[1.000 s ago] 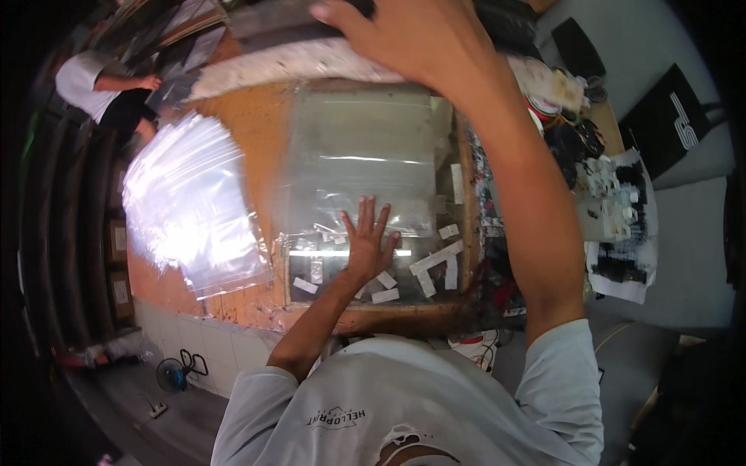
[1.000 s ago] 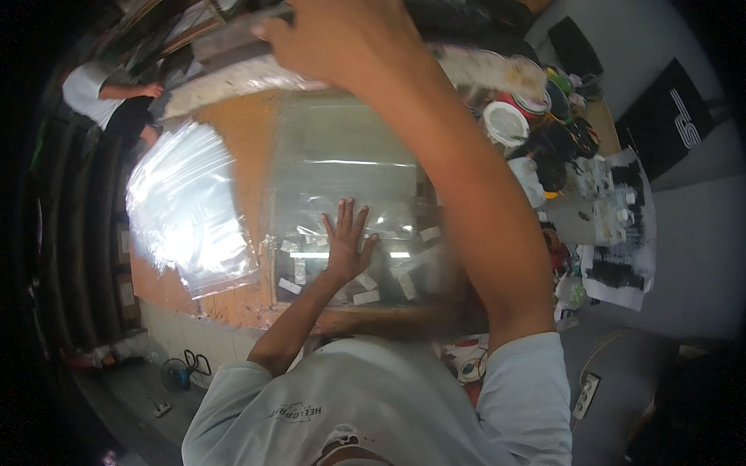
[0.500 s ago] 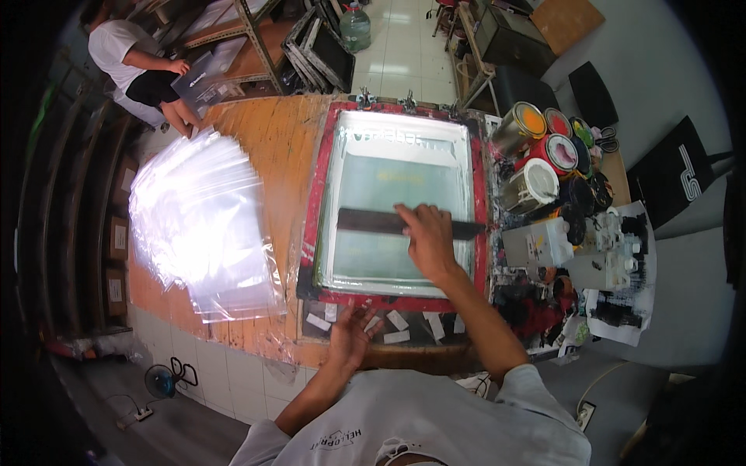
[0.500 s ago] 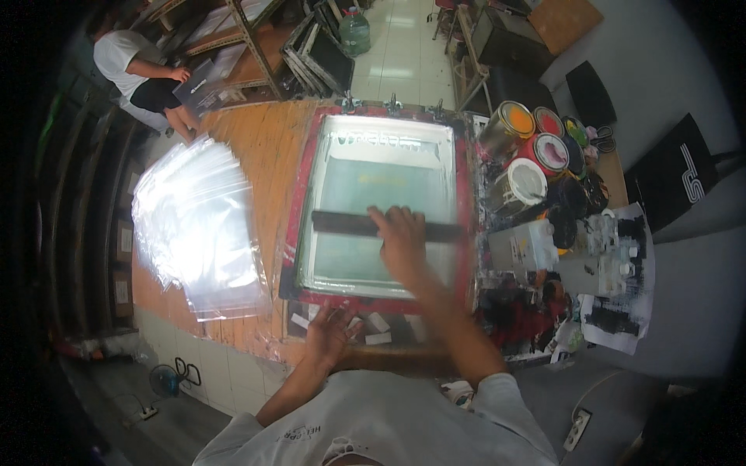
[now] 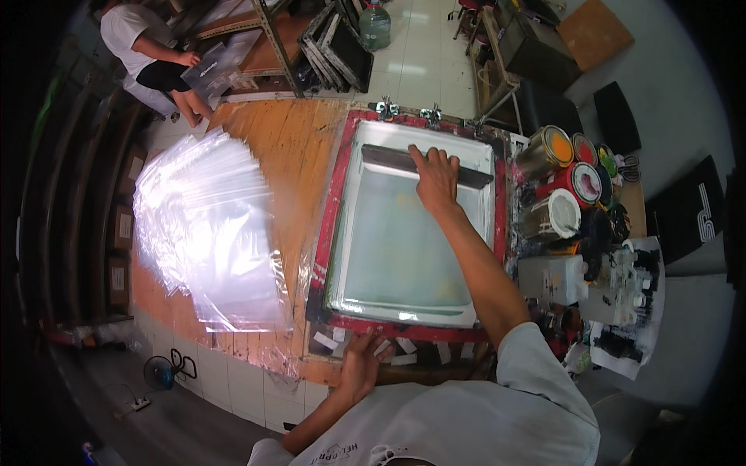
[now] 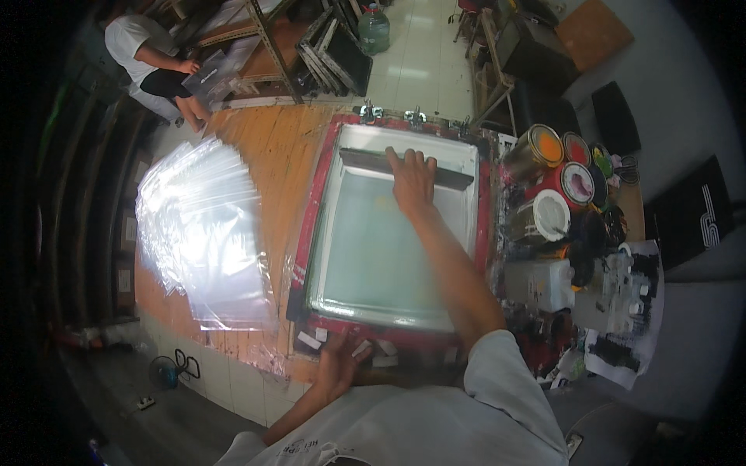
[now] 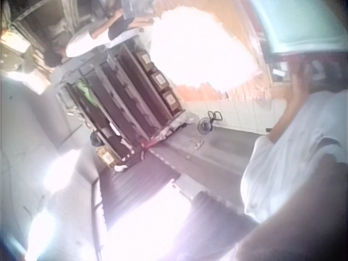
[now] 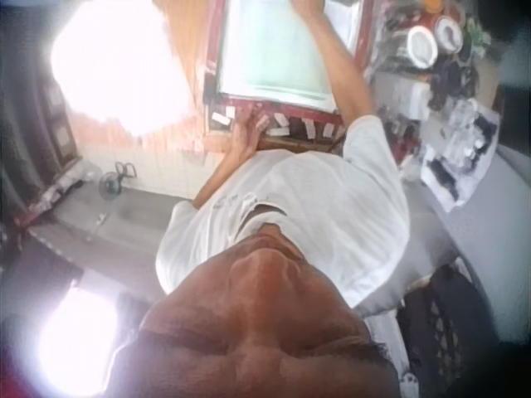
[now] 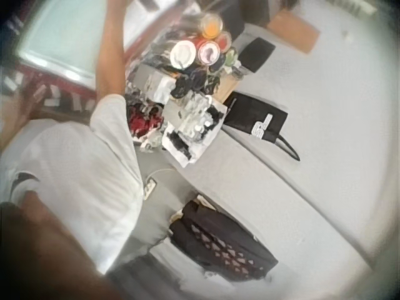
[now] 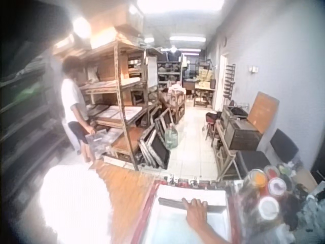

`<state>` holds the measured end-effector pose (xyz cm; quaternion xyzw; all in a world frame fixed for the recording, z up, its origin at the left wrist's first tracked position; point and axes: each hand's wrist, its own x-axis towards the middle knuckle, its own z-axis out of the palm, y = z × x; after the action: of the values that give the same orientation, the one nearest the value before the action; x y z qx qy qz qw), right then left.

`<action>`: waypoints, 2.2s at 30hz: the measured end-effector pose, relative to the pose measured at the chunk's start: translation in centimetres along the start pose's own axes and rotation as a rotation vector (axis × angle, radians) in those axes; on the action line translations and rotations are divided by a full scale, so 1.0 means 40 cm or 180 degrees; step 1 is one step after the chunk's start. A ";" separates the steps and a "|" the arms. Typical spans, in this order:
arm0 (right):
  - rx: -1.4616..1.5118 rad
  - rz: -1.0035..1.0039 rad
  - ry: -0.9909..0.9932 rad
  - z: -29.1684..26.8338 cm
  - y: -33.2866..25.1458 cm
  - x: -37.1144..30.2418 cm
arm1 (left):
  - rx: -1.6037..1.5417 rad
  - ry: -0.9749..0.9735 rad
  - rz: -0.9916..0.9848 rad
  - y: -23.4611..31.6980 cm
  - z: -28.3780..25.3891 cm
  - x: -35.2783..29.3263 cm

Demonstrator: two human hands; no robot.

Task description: The person places a plastic bag onto a workspace, lowers a screen-printing frame over it, and applies ink across the mesh using a squeegee before lifting the frame and moving the printed bag aside.

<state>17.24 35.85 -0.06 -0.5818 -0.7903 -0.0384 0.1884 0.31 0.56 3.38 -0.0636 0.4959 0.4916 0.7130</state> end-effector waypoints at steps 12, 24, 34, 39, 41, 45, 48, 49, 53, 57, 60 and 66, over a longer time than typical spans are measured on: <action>0.0464 -0.0004 -0.0390 -0.309 -0.320 -0.619 | 0.0098 -0.0098 0.0110 -0.026 -0.034 0.028; 0.0122 -0.0122 -0.0336 -0.204 -0.270 -0.600 | 0.0403 0.0063 0.0179 -0.043 -0.029 0.067; -0.0021 -0.0051 -0.0039 -0.033 -0.065 -0.202 | 0.0183 0.0285 0.0244 -0.060 -0.038 0.068; -0.0155 -0.0058 0.0039 0.024 0.022 0.002 | 0.0080 0.0313 0.0266 -0.060 -0.042 0.065; -0.0112 -0.0090 -0.0213 0.032 0.042 0.034 | 0.0021 0.0385 0.0209 -0.058 -0.043 0.060; 0.0330 -0.0007 -0.0635 -0.040 0.017 -0.012 | 0.0027 0.0324 0.0261 -0.055 -0.042 0.049; 0.0597 -0.0080 -0.0952 -0.171 -0.064 -0.157 | -0.0011 0.0206 0.0255 -0.043 -0.035 0.039; 0.0599 -0.0165 -0.0956 -0.219 -0.101 -0.220 | -0.0009 0.0174 0.0264 -0.035 -0.031 0.033; 0.0749 -0.0245 -0.0508 -0.367 -0.238 -0.444 | -0.0143 -0.0112 0.0363 0.018 0.001 -0.014; 0.0328 -0.0182 -0.0209 -0.477 -0.319 -0.493 | -0.0116 -0.0433 0.0554 0.095 0.074 -0.080; 0.0158 -0.0285 0.0103 -0.582 -0.338 -0.414 | -0.0160 -0.1016 0.0989 0.156 0.148 -0.127; 0.0173 -0.0602 0.0574 -0.690 -0.243 -0.204 | 0.0313 -0.2022 0.1887 0.317 0.256 -0.053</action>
<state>17.19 17.61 24.24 -0.4936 -0.8222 -0.0867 0.2700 -2.82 11.59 15.17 0.2698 0.2716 0.6460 0.6604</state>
